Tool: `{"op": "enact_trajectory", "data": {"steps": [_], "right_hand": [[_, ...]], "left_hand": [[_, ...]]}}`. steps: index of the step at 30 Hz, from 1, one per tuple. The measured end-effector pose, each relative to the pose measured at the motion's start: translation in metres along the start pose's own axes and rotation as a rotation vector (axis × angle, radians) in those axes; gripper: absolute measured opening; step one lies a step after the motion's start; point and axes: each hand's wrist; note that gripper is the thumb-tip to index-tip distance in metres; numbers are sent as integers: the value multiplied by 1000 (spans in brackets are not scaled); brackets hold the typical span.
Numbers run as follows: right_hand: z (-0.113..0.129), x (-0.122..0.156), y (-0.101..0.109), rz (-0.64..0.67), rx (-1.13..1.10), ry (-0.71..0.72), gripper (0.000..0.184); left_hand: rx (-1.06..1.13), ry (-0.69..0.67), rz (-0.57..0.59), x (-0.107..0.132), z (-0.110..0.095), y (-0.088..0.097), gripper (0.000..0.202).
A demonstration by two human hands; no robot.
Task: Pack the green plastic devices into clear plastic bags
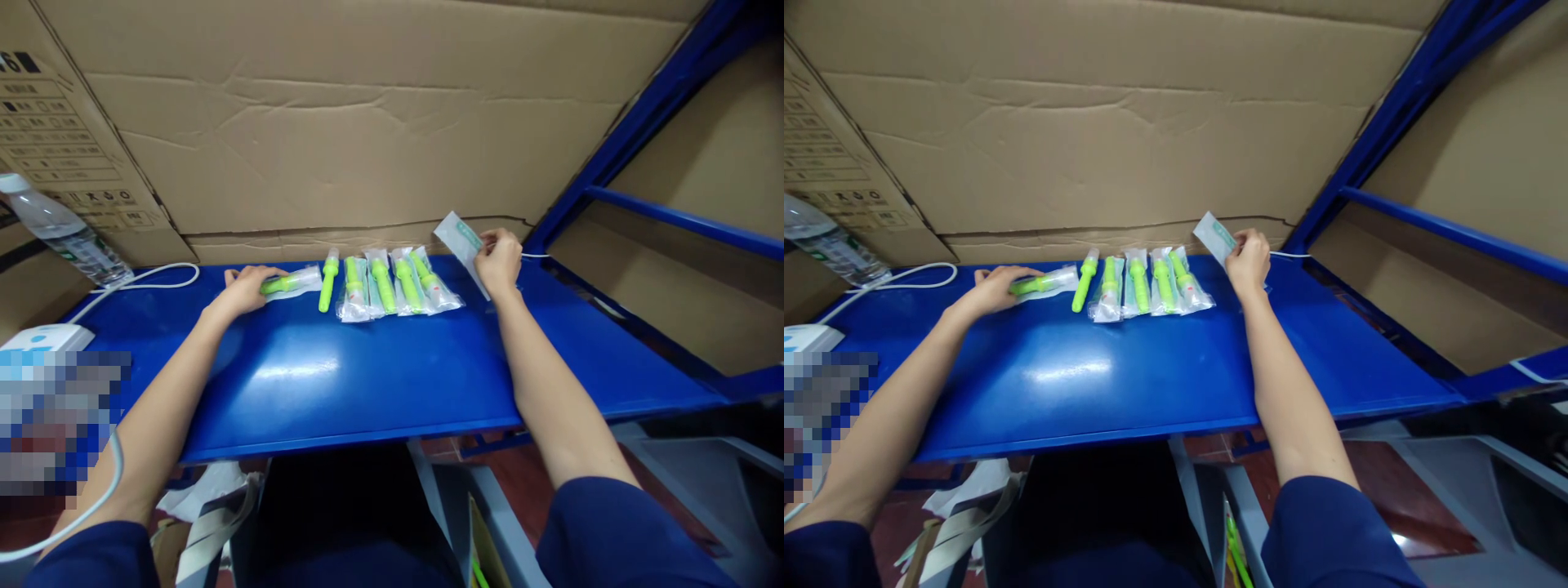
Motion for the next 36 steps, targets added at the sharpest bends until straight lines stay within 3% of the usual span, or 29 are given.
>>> {"op": "enact_trajectory", "data": {"steps": [4, 7, 10, 17, 20, 25, 30, 36], "right_hand": [[-1, 1, -2, 7, 19, -5, 31], [0, 1, -2, 13, 42, 2, 33], [0, 0, -1, 13, 52, 10, 33], [-2, 0, -1, 19, 53, -6, 32], [-1, 0, -1, 11, 39, 2, 31], [8, -1, 3, -10, -2, 19, 35], [24, -2, 11, -55, -4, 96, 36], [41, -2, 23, 27, -36, 138, 25]], "left_hand": [[-63, 160, -239, 5, -13, -4, 51], [-28, 224, -182, 5, -30, -9, 53], [17, 185, -139, 1, -35, -10, 53], [368, -176, -144, -11, -25, -15, 54], [454, -244, -91, -13, -26, -23, 56], [346, -262, 57, -10, -22, -27, 63], [265, -173, 67, -6, -9, -26, 65], [350, -182, 47, -11, 1, -35, 72]]}}
Point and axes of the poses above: each hand's wrist, its own x-axis away from the middle knuckle, its own y-axis out of the back of the hand, z = x × y, and after that the axes turned 7 degrees about -y, right-handed
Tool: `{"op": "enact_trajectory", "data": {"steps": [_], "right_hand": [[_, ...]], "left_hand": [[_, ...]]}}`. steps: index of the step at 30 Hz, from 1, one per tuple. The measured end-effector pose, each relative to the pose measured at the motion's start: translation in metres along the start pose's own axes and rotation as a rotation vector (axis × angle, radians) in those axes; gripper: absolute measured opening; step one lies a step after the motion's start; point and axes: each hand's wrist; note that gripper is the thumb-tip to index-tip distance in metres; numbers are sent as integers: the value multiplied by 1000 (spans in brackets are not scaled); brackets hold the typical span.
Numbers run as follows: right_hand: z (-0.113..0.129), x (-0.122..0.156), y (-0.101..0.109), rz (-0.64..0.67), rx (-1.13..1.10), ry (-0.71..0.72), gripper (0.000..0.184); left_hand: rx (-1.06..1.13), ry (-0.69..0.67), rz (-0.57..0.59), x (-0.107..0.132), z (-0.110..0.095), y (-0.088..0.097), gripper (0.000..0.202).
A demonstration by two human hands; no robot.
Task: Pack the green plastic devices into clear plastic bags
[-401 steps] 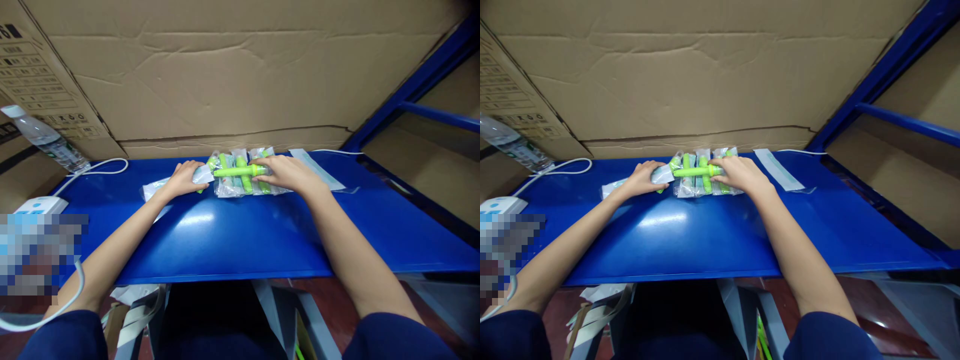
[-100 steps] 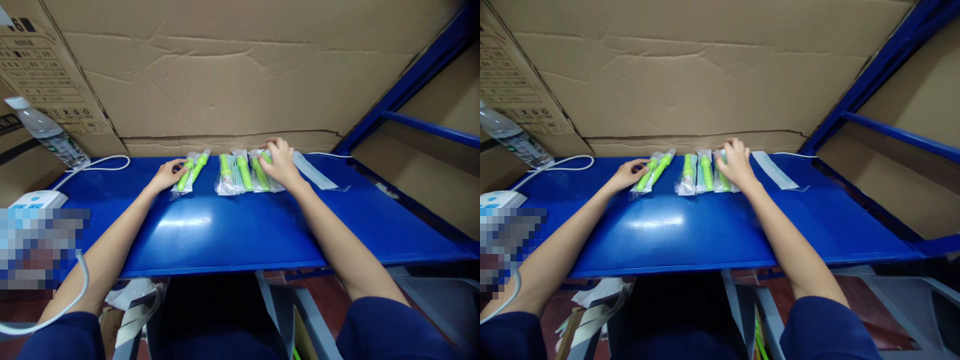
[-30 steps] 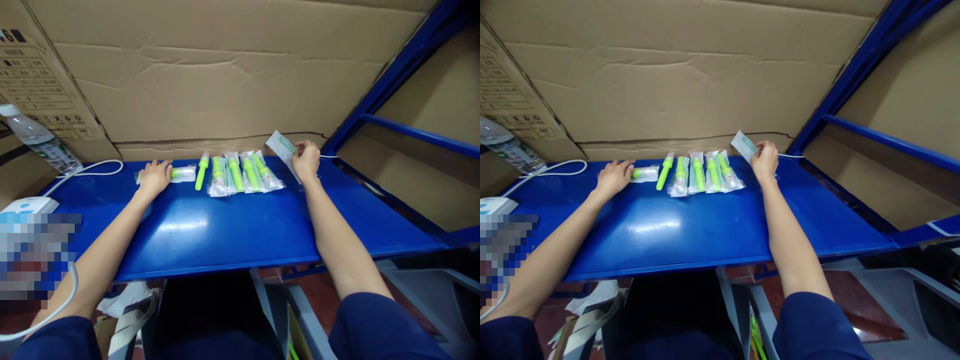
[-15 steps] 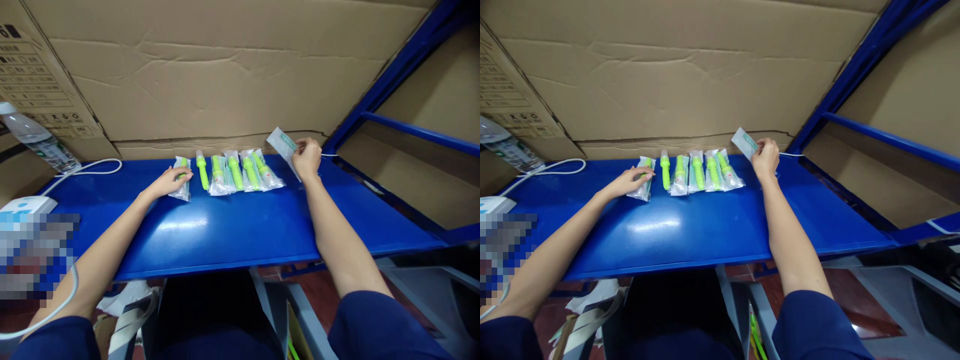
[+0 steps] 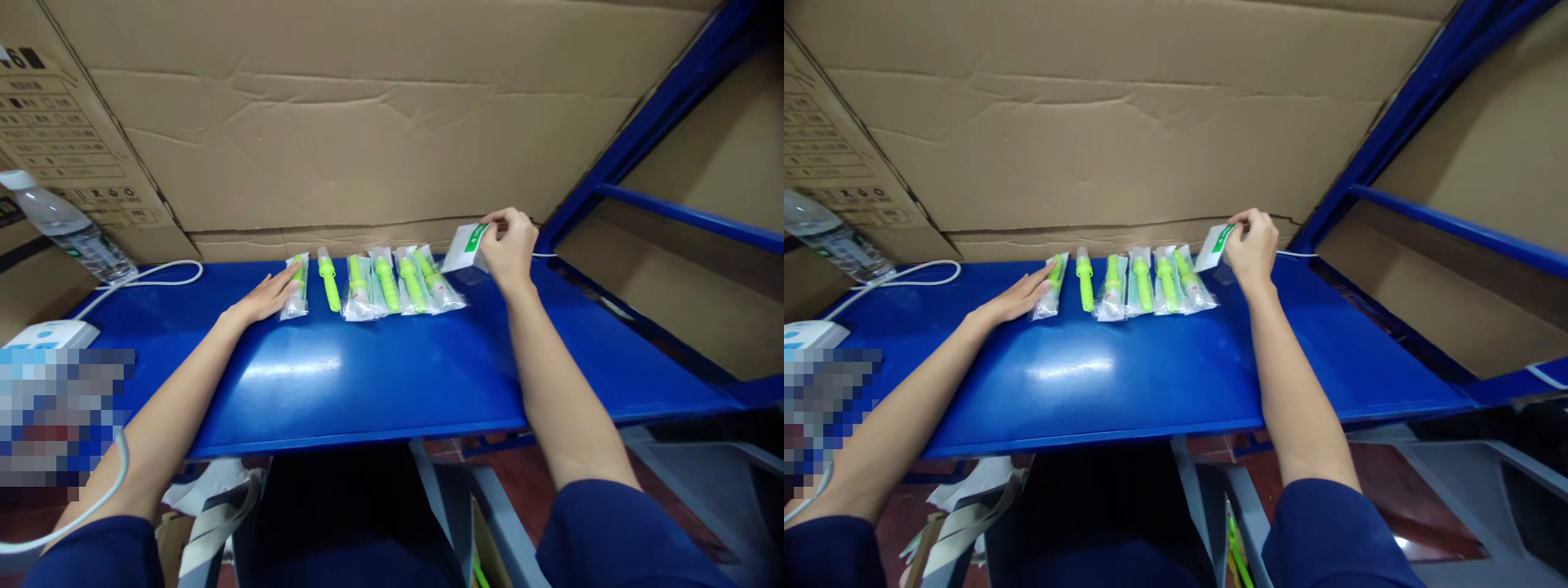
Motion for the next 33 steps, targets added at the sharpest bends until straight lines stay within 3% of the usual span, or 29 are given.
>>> {"op": "enact_trajectory", "data": {"steps": [9, 15, 19, 25, 28, 31, 33], "right_hand": [[15, 5, 6, -114, -168, -81, 9], [31, 11, 11, -193, -264, -67, 10], [37, 12, 8, -182, -382, -54, 4], [45, 18, -7, -5, -603, -100, 39], [55, 27, -12, 79, -605, -114, 48], [60, 34, -15, 139, -586, -125, 47], [58, 34, -16, 164, -590, -145, 46]], "left_hand": [[95, -91, -102, -6, -10, -13, 75], [32, 0, -133, -9, -22, -17, 69], [-80, 25, -247, -6, -26, -11, 63], [-116, 31, -389, 0, -35, -1, 58], [-143, 4, -307, 1, -42, 0, 56], [-142, -21, -140, 1, -45, 1, 53], [-138, -27, -109, 1, -44, 4, 56]]}}
Point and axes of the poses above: each hand's wrist, its own x-axis away from the middle knuckle, its own y-axis out of the back of the hand, z = x × y, and after that the axes turned 7 degrees about -y, right-handed
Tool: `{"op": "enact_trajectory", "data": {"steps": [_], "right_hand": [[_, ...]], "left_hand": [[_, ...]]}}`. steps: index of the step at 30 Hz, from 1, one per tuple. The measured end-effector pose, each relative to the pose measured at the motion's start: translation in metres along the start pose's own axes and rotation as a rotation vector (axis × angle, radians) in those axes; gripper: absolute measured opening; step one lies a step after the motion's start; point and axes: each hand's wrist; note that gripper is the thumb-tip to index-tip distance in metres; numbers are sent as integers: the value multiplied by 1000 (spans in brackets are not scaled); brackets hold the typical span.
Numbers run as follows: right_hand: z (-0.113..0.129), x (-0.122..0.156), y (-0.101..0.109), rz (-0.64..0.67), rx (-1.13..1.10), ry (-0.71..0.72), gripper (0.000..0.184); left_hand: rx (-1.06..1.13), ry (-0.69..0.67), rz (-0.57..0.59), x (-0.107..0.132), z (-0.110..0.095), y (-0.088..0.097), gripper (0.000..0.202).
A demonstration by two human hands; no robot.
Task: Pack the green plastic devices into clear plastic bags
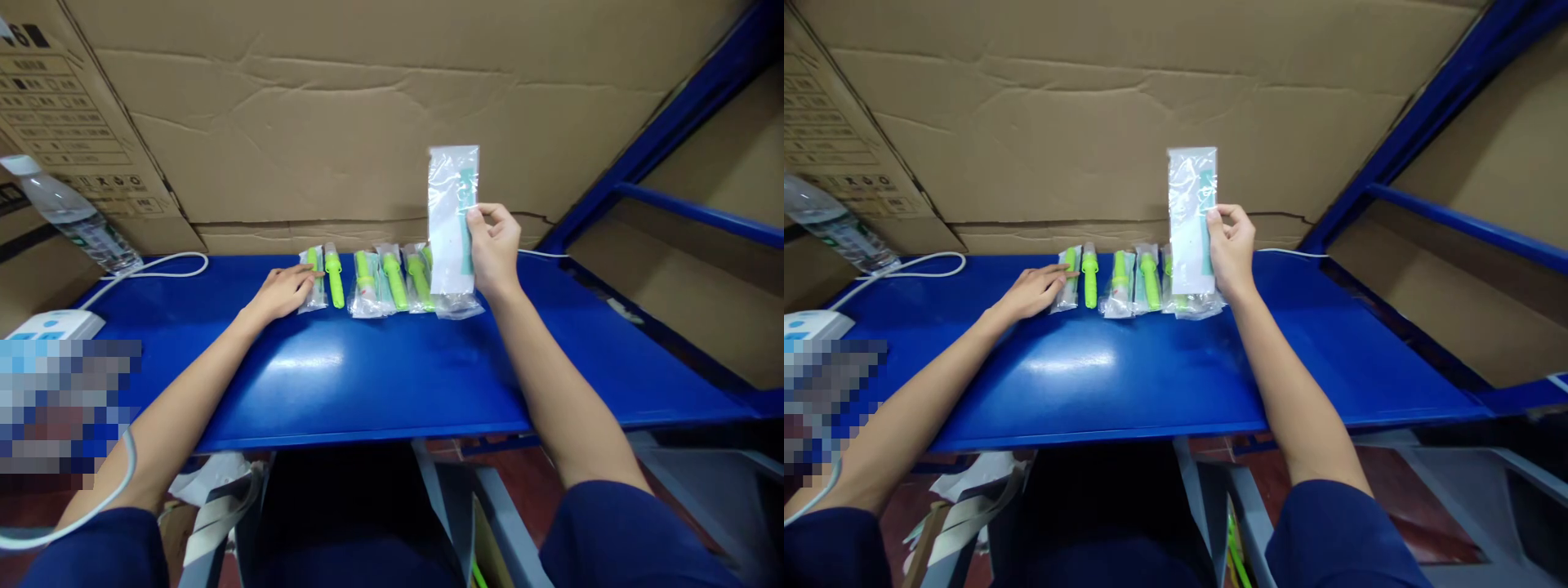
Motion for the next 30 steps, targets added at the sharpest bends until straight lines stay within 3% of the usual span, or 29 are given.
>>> {"op": "enact_trajectory", "data": {"steps": [5, 11, 20, 25, 27, 30], "right_hand": [[-15, -12, 6, -10, 25, -15, 49], [-25, -19, 10, -19, 22, -24, 47], [-27, -19, 10, -13, 25, -28, 43], [-25, -18, 8, 18, 14, -77, 31], [-21, -14, 5, 63, -9, -117, 23], [-11, -3, -2, 200, -20, -187, 16]], "left_hand": [[-1, -73, 1, -1, 10, 14, 51], [-62, -115, 124, 6, 26, 34, 47], [42, 213, 353, 18, 50, 64, 51], [126, 361, 370, 11, 44, 50, 49], [140, 407, 289, 5, 33, 35, 49], [103, 490, 62, -2, 17, 12, 51]]}}
Point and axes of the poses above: each hand's wrist, its own x-axis away from the middle knuckle, its own y-axis out of the back of the hand, z = x × y, and after that the axes turned 7 degrees about -y, right-handed
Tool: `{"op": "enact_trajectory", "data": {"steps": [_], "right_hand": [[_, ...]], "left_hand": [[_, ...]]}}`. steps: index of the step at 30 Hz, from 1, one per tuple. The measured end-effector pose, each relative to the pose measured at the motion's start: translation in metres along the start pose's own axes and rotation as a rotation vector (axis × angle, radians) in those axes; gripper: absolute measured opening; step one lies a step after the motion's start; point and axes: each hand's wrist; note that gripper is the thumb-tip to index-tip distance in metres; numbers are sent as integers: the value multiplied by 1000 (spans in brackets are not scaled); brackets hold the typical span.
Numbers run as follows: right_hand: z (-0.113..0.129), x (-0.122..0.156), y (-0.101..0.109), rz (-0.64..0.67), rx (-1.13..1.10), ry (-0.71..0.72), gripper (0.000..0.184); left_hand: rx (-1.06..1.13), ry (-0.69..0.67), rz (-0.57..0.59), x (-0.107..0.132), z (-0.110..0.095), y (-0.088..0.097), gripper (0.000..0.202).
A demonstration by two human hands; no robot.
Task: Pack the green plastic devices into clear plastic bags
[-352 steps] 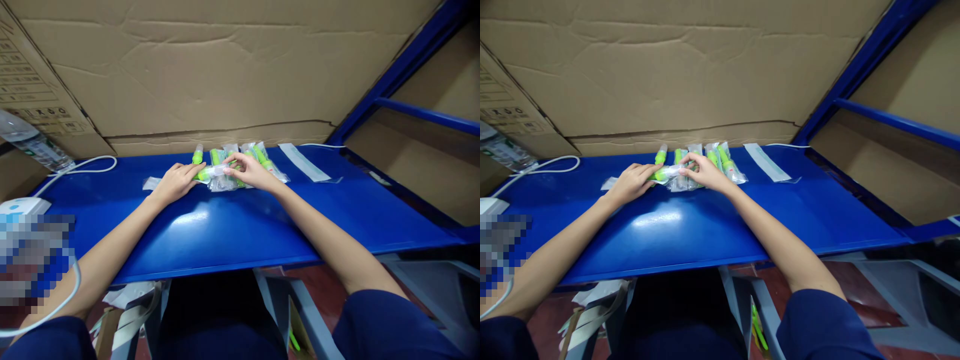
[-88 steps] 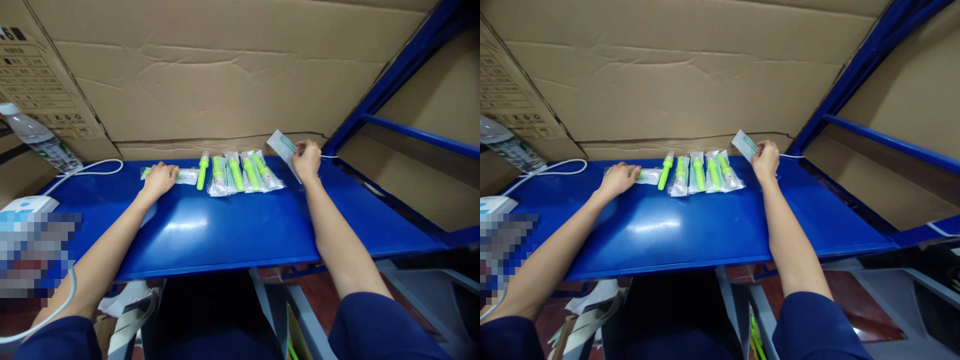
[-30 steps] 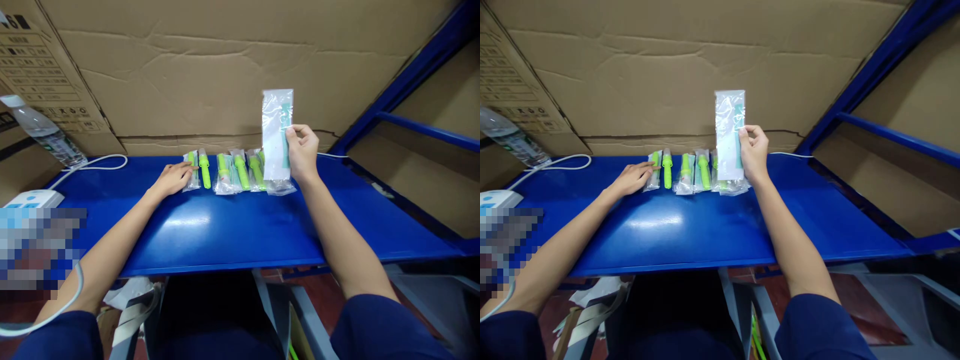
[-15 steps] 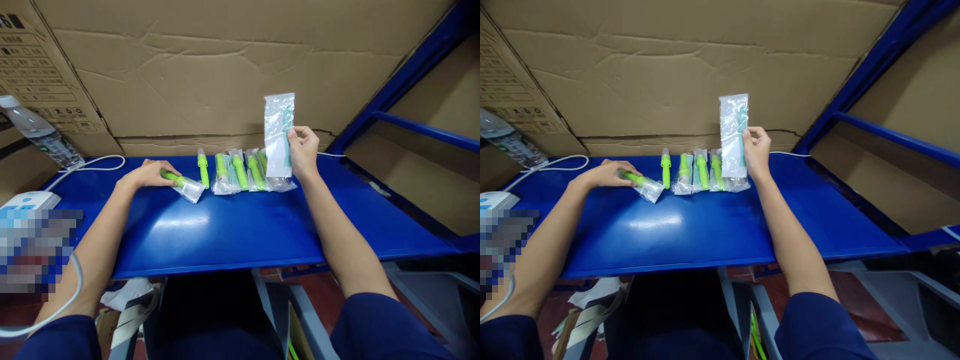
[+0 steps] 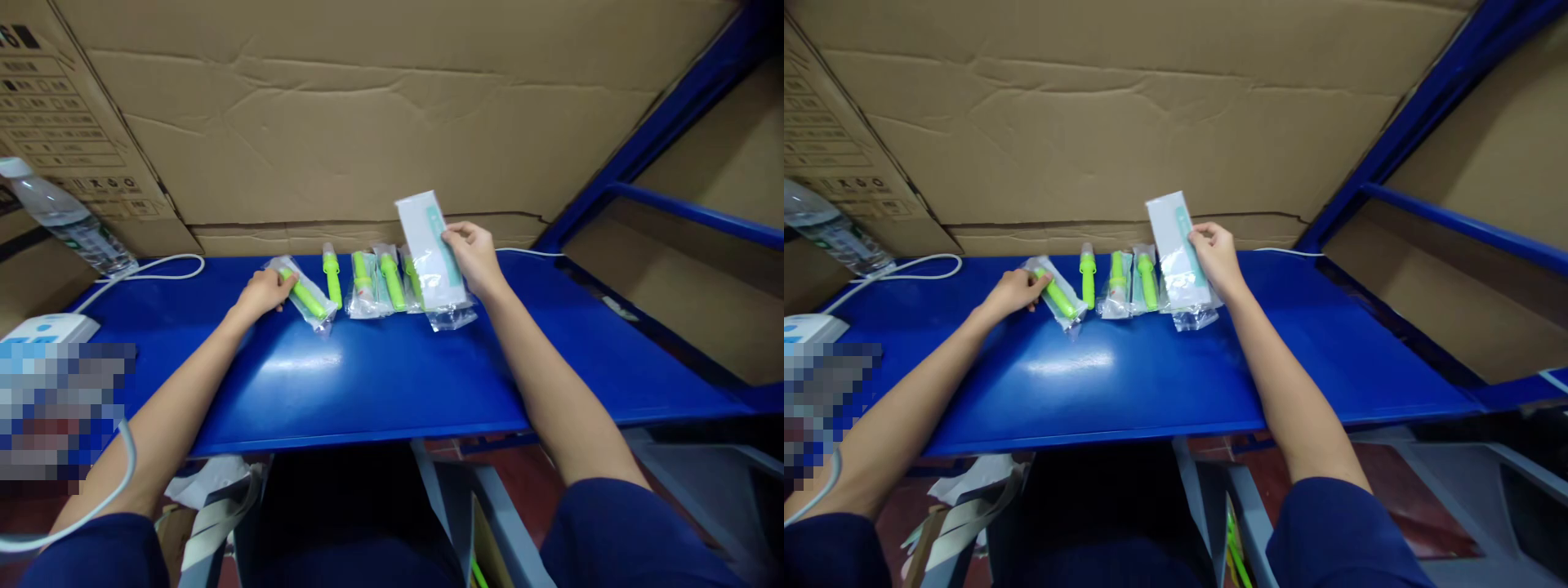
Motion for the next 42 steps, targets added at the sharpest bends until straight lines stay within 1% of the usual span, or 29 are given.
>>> {"op": "enact_trajectory", "data": {"steps": [2, 4, 6, 9, 11, 13, 15, 16, 18, 19, 20, 22, 23, 24, 26, 27, 28, 29, 30, 31, 32, 33, 34, 35, 36, 39, 41, 42], "right_hand": [[6, 9, -8, 115, 28, -54, 12], [12, 17, -15, 208, 55, -102, 10], [18, 25, -21, 269, 53, -144, 9], [22, 33, -29, 347, -8, -221, 9], [23, 38, -34, 418, -67, -267, 11], [23, 42, -40, 487, -116, -280, 14], [24, 46, -49, 528, -134, -269, 14], [26, 48, -54, 543, -125, -256, 14], [33, 51, -67, 587, -90, -213, 13], [37, 52, -74, 620, -73, -182, 13], [40, 53, -81, 665, -54, -148, 13], [47, 54, -96, 779, -19, -79, 13], [50, 54, -103, 843, 4, -53, 13], [52, 55, -110, 902, 32, -32, 13], [55, 54, -122, 975, 102, -16, 11], [56, 53, -127, 974, 151, -12, 11], [57, 52, -132, 943, 217, 1, 19], [58, 50, -137, 878, 303, 28, 30], [60, 47, -142, 785, 404, 72, 40], [61, 44, -147, 679, 513, 124, 45], [62, 41, -153, 580, 621, 169, 46], [63, 37, -158, 504, 714, 199, 43], [64, 32, -163, 458, 787, 211, 37], [64, 28, -168, 449, 834, 203, 34], [64, 25, -173, 473, 855, 169, 33], [61, 16, -186, 598, 827, 16, 36], [58, 12, -192, 644, 793, -49, 29], [56, 10, -193, 646, 775, -48, 24]], "left_hand": [[-18, 43, -95, 0, -7, -11, 52], [-7, 46, -140, -1, -9, -18, 51], [37, -10, -165, -2, -8, -21, 48], [86, -108, -205, -7, -2, -24, 42], [85, -135, -221, -9, 2, -27, 41], [70, -163, -247, -10, 5, -28, 46], [76, -200, -322, -9, 6, -29, 52], [117, -216, -374, -9, 6, -28, 56], [315, -254, -444, -9, 4, -26, 60], [473, -265, -432, -11, 2, -25, 64], [654, -268, -386, -12, 1, -23, 69], [1007, -236, -245, -17, 1, -19, 74], [1147, -205, -188, -19, 2, -16, 71], [1254, -175, -158, -20, 4, -13, 62], [1372, -139, -175, -22, 11, -7, 40], [1392, -133, -200, -21, 16, -3, 37], [1393, -134, -224, -21, 22, -1, 40], [1375, -141, -242, -21, 28, 2, 43], [1340, -153, -257, -21, 34, 3, 43], [1292, -168, -271, -22, 40, 4, 41], [1230, -181, -284, -23, 46, 4, 37], [1162, -191, -299, -24, 52, 3, 32], [1092, -195, -316, -26, 57, 2, 28], [1026, -196, -331, -27, 62, 1, 27], [964, -192, -343, -29, 66, -1, 26], [790, -186, -354, -32, 75, -4, 30], [661, -178, -349, -32, 78, -5, 34], [587, -174, -346, -31, 79, -5, 34]]}}
Point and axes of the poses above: each hand's wrist, its own x-axis away from the middle knuckle, its own y-axis out of the back of the hand, z = x × y, and after that the axes turned 7 degrees about -y, right-handed
